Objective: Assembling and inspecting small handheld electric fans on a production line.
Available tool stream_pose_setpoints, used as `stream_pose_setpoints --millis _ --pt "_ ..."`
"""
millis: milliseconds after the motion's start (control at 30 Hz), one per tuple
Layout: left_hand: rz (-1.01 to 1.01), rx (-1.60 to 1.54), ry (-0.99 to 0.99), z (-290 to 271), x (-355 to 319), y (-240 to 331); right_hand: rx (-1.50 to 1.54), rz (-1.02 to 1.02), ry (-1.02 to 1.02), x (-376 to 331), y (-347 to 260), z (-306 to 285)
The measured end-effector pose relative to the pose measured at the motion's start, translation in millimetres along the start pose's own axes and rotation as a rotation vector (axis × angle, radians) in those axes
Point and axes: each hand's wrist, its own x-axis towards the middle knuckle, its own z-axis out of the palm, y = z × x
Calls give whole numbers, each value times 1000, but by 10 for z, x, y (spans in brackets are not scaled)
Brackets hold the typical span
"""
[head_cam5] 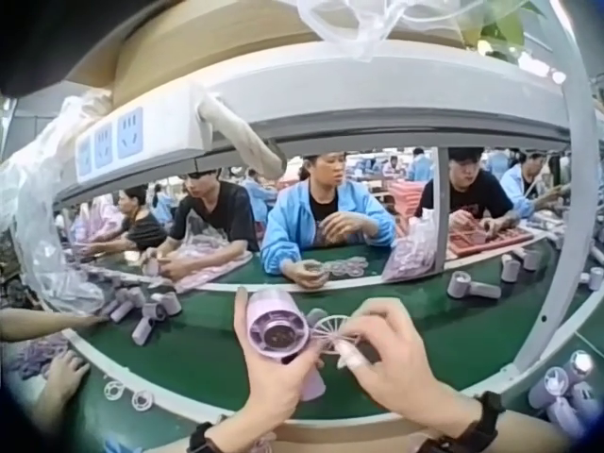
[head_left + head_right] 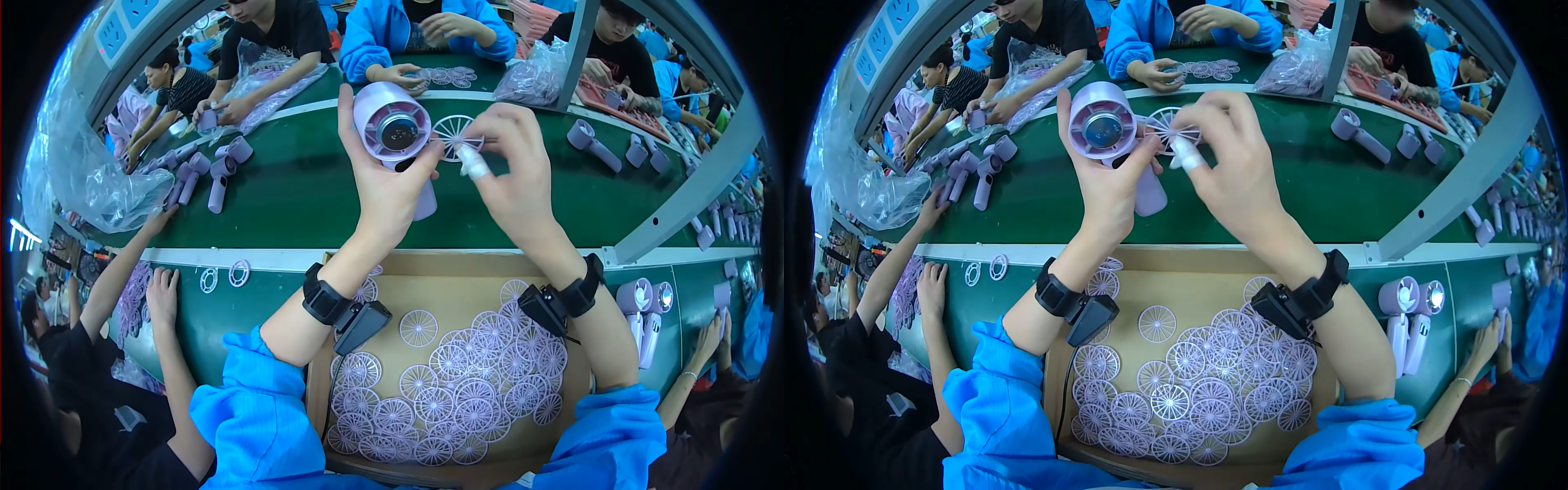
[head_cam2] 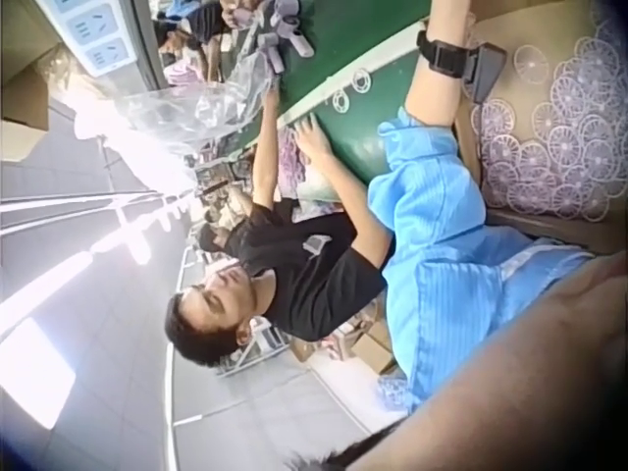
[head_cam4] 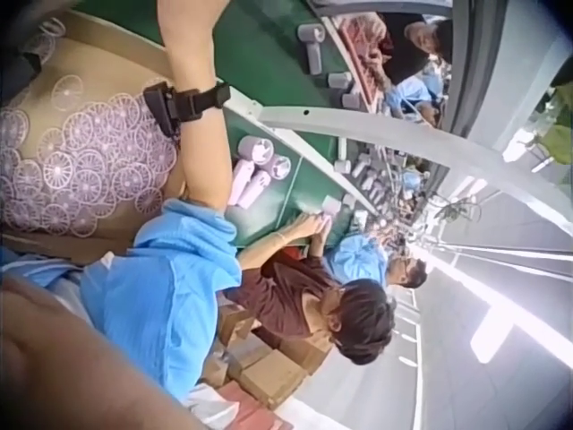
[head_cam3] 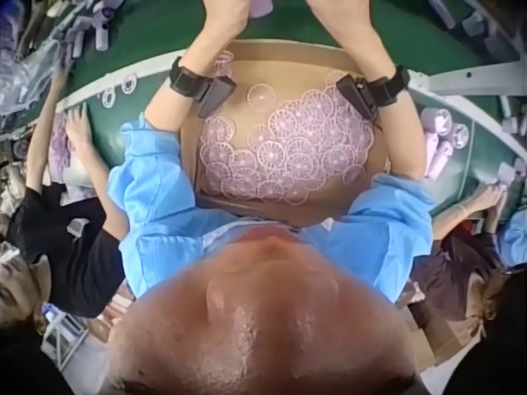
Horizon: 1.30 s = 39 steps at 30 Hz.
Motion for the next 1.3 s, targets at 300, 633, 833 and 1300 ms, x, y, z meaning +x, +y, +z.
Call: stream_pose_setpoints --millis 300,633,833,1300 --pt "-31 9 9 25 -12 42 -608 -339 -11 -6 33 9" --pt "-574 -330 -49 -51 56 -73 -261 0 50 61 47 -99" --pt "-802 -469 -266 -66 13 -69 -293 -94 33 61 44 -109" --pt "-901 -446 -274 -29 -4 -41 -396 -260 15 19 -51 -66"
